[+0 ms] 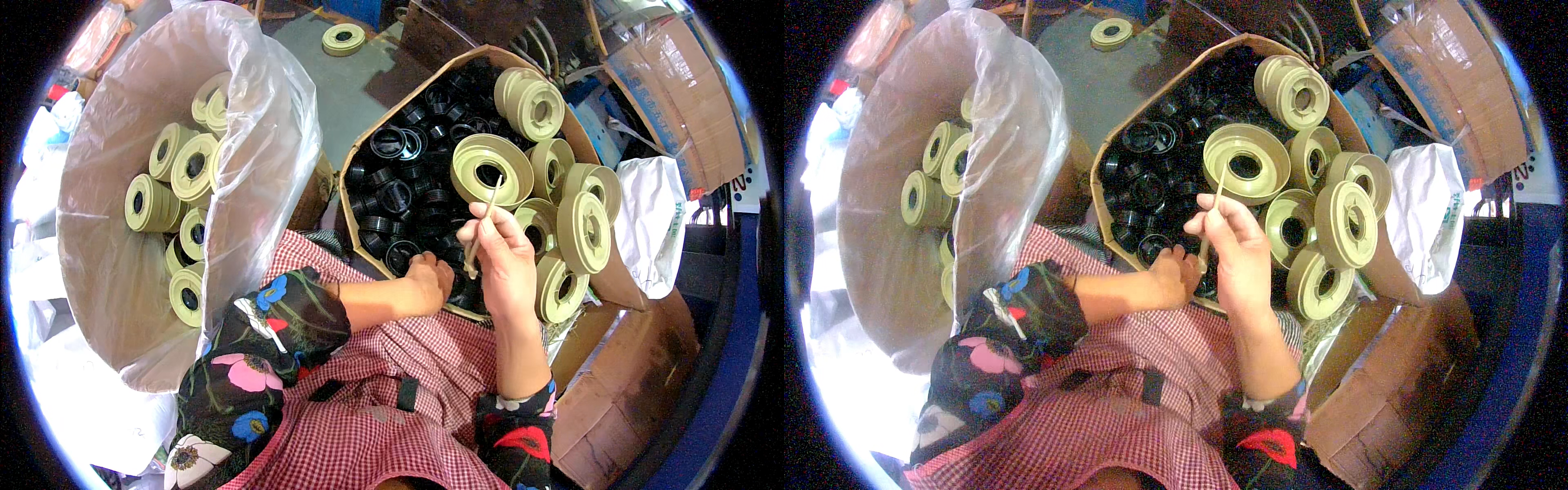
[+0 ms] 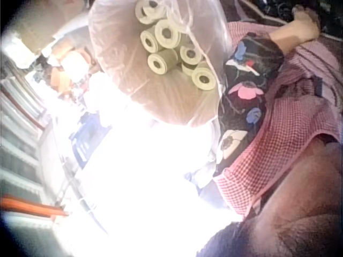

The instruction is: The person assembles plastic components by hand, inserting black circular inserts into beige ring-shaped housings and placing the completed units into a large bag.

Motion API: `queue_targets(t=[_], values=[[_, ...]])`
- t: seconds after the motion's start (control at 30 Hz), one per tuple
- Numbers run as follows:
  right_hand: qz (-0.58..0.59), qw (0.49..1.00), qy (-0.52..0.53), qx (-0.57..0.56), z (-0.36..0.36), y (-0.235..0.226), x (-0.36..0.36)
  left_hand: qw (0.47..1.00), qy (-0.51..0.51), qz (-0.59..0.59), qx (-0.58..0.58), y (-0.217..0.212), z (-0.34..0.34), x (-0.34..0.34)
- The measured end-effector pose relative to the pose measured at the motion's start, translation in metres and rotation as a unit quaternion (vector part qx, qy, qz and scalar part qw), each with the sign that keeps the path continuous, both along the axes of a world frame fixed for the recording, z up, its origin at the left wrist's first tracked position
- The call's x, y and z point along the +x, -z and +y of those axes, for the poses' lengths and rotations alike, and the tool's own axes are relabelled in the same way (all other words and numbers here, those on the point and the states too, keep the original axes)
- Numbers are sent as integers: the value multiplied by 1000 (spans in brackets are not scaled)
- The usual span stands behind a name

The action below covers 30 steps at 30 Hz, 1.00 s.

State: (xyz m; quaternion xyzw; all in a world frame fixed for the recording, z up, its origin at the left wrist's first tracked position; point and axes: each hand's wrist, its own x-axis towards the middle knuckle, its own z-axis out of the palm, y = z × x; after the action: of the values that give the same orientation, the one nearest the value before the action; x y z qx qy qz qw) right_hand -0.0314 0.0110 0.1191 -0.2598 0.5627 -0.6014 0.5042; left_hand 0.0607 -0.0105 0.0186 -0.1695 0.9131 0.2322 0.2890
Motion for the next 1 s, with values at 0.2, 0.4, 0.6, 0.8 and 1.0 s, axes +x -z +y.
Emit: queue_targets(t=[0.2,0.4,0.6,0.8,1.0], values=[[-169,985,-23,-25,-1,-6,-20,1000,7,21,-8,3,-3,1],[-497,709,-205,-457,25,-48,-99,995,-39,79,49,-6,-16,-2],[176,980,87,39,-9,9,-82,963,-203,171,-45,-12,-54,-2],[706,688,-90,143,-35,61,-53,917,-346,107,-170,3,-97,3],[726,636,-161,207,-36,73,-54,943,-295,51,-145,20,-99,3]])
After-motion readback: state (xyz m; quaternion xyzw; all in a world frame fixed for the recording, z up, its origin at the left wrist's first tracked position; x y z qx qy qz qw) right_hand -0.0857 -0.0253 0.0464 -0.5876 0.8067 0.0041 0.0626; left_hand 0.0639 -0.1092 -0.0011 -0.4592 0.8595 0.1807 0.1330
